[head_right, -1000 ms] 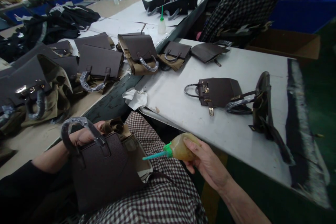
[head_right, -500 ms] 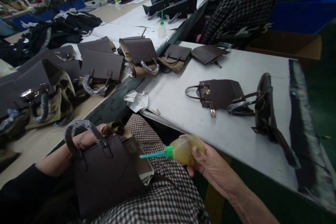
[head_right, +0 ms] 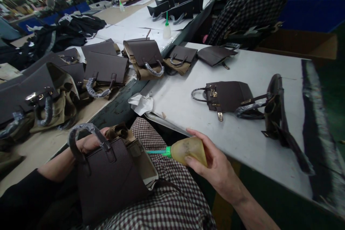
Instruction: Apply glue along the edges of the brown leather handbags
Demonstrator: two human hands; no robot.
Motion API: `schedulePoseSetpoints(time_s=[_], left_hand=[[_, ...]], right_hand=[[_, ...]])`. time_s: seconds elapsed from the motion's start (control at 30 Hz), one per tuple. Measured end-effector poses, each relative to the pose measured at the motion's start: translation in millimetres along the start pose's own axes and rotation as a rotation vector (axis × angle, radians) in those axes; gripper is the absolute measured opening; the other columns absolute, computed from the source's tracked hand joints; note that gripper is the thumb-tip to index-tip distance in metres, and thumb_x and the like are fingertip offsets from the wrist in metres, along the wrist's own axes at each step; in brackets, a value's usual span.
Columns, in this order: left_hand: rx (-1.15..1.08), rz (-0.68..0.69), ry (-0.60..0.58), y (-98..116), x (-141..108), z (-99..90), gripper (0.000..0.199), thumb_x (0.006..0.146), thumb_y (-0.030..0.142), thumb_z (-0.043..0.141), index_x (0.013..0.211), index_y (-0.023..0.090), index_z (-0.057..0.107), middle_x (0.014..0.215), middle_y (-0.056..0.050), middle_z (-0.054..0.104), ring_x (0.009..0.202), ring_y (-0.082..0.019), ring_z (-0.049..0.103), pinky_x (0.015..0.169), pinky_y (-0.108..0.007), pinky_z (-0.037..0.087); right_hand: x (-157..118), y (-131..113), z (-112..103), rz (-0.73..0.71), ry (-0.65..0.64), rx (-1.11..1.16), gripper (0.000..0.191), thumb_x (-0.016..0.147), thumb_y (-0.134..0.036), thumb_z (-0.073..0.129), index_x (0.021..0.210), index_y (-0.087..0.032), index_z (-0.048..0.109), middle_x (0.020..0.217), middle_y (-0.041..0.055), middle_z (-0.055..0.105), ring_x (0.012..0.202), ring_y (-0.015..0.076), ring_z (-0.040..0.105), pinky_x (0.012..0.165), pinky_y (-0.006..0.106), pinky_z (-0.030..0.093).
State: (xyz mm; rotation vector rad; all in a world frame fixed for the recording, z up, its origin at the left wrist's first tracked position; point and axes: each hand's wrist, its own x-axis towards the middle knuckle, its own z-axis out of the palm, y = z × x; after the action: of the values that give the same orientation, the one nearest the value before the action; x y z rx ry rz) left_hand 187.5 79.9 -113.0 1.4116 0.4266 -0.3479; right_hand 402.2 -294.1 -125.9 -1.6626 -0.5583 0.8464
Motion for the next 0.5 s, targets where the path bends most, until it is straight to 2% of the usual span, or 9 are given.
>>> schedulePoseSetpoints(time_s=[0.1,0.23,0.37,0.43,0.5], left_hand=[[0.032,-0.002,-0.022,3.6,0.8,1.5,0.040,0.074,0.022,0.082,0.114,0.017,0.078,0.096,-0.005,0.083,0.107,-0.038,0.073,0.091,-0.046,0.062],[0.068,-0.014,-0.067,5.1,0.6,2.6,0.038,0.077,0.026,0.080,0.115,0.019,0.078,0.100,-0.007,0.083,0.105,-0.037,0.075,0.089,-0.046,0.063],[0.072,-0.004,0.012,-2.8,-1.6,-1.8,0.037,0.076,0.027,0.082,0.113,0.021,0.079,0.109,-0.008,0.082,0.107,-0.036,0.074,0.092,-0.044,0.062],[0.109,0.013,0.060,-6.7,-2.6,-5.1,0.038,0.075,0.027,0.083,0.112,0.021,0.079,0.108,-0.008,0.082,0.109,-0.036,0.073,0.094,-0.045,0.061],[0.163,0.039,0.083,-8.1,-3.1,-8.0,0.038,0.076,0.028,0.083,0.113,0.021,0.079,0.106,-0.008,0.082,0.113,-0.037,0.071,0.097,-0.046,0.059]], right_hand=[[0.0,-3.5,4.0,-0.064,0.021,-0.080,0.053,0.091,-0.049,0.077,0.136,-0.035,0.053,0.125,0.0026,0.063,0.107,0.0222,0.066,0.095,0.026,0.058],[1.7,-9.9,15.2,-0.113,0.013,-0.082,0.054,0.091,-0.048,0.075,0.136,-0.034,0.049,0.127,0.0041,0.061,0.107,0.0237,0.066,0.090,0.028,0.059],[6.3,-13.7,22.3,-0.160,0.068,-0.057,0.060,0.089,-0.050,0.078,0.138,-0.033,0.048,0.124,0.0059,0.064,0.104,0.0256,0.068,0.088,0.032,0.061],[9.9,-14.2,22.2,-0.217,0.077,-0.121,0.055,0.090,-0.051,0.077,0.136,-0.033,0.052,0.123,0.0054,0.065,0.102,0.0258,0.068,0.087,0.032,0.060],[13.9,-15.8,21.3,-0.303,0.079,-0.228,0.052,0.091,-0.050,0.077,0.136,-0.034,0.055,0.126,0.0046,0.065,0.106,0.0268,0.067,0.093,0.035,0.057]])
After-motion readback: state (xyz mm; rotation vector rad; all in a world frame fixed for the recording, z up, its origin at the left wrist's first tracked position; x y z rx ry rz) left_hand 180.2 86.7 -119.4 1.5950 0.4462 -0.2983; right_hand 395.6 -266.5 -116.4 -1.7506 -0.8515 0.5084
